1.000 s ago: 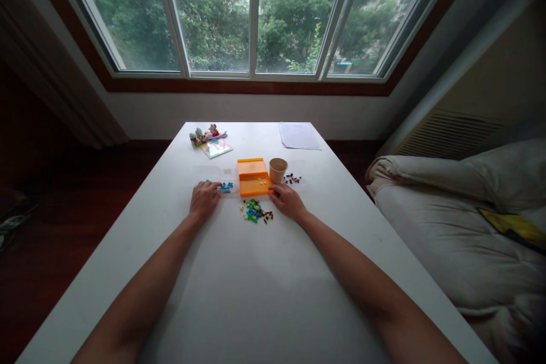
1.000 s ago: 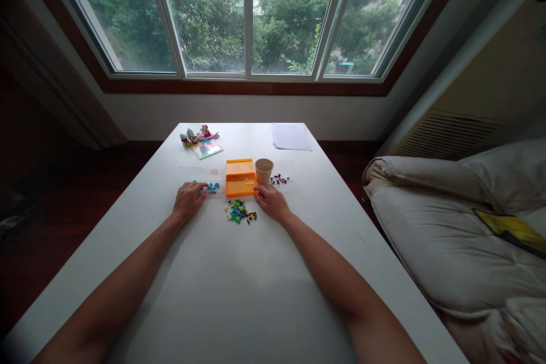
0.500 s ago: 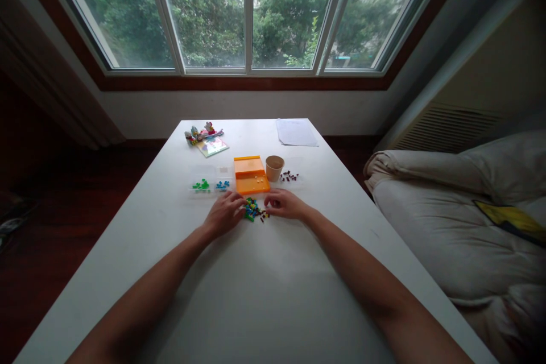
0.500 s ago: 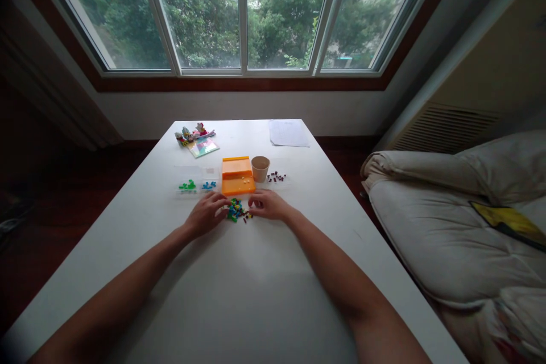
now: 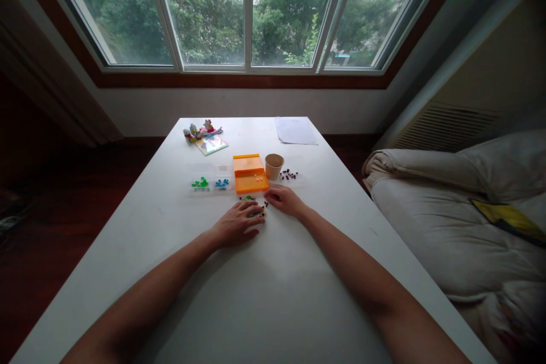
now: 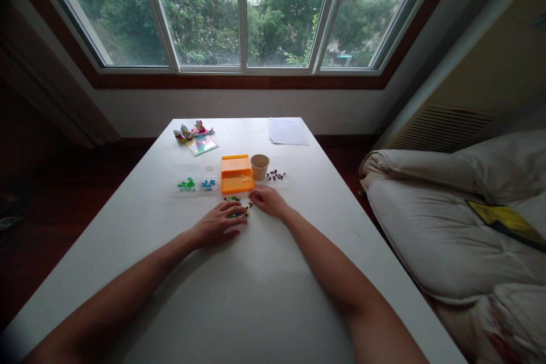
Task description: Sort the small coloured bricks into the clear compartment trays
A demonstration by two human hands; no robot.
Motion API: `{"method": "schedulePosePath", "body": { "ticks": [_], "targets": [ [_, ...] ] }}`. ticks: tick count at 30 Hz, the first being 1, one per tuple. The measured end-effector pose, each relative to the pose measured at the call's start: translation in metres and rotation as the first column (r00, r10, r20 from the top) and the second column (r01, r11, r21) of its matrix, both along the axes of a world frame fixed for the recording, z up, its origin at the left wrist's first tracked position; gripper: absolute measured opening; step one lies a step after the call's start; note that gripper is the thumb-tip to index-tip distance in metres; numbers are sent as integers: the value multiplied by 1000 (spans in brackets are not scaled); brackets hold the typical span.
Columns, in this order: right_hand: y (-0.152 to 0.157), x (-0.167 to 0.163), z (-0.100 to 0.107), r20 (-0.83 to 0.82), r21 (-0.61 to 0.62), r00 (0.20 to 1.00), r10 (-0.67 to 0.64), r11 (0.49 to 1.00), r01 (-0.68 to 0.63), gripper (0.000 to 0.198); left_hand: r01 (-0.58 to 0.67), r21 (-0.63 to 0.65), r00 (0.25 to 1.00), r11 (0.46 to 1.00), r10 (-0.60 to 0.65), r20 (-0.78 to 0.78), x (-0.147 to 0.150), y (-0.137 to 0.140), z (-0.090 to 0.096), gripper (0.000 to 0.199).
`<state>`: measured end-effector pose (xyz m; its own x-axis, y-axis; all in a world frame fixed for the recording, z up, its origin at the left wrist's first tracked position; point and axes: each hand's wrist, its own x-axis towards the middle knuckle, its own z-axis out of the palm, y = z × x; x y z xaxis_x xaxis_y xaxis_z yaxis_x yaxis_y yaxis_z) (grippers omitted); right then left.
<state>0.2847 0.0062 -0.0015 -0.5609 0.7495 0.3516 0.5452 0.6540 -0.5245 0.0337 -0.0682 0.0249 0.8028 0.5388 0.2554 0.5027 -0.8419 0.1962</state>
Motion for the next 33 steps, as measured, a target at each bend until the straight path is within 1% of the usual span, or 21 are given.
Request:
{"method": "schedulePosePath", "body": {
  "ticks": [2, 5, 7, 9, 12, 16, 19, 21, 25, 29, 33],
  "targets": [
    [1, 4, 3, 8, -6, 1000, 29, 1000, -29, 14, 10, 2, 1000, 1000, -10, -24, -1, 1, -1, 40],
    [1, 10, 7, 61, 21, 996, 60, 998, -61, 31, -9, 1, 999, 1000, 10, -31, -2, 2, -6, 45],
    [1, 11, 8, 104, 49, 993, 59, 997, -64, 40, -35, 0, 999, 999, 35, -22, -2, 3, -9, 47],
    [1, 10, 7, 135, 68, 990, 39, 997, -49, 43, -62, 1, 998, 998, 62, -13, -3, 5, -12, 48],
    [0, 7, 5, 161, 89, 987, 10, 996, -25, 38, -90, 10, 996, 996, 90, -9, -4, 7, -14, 47],
    [-3, -1, 3, 166, 116, 986, -2, 993, -17, 21, -97, 10, 995, 995, 97, 7, -6, 9, -14, 41],
    [-4, -5, 0, 151, 129, 988, -22, 992, 2, 11, -107, 3, 993, 994, 106, 59, -7, 12, -12, 35],
    [-3, -6, -2, 136, 129, 990, -32, 992, 15, 11, -123, -3, 987, 992, 122, 108, -8, 15, -11, 32],
    [-1, -3, -5, 116, 131, 992, -54, 991, 39, 18, -181, -30, 964, 983, 184, 190, -17, 23, -11, 28],
    [0, -1, -4, 161, 146, 982, -102, 986, 79, 10, -289, -75, 920, 954, 299, 253, -30, 32, -14, 22],
    [-3, -5, -1, 178, 150, 979, -100, 986, 74, 8, -357, -99, 886, 929, 370, 281, -38, 38, -20, 21]
  ]
}}
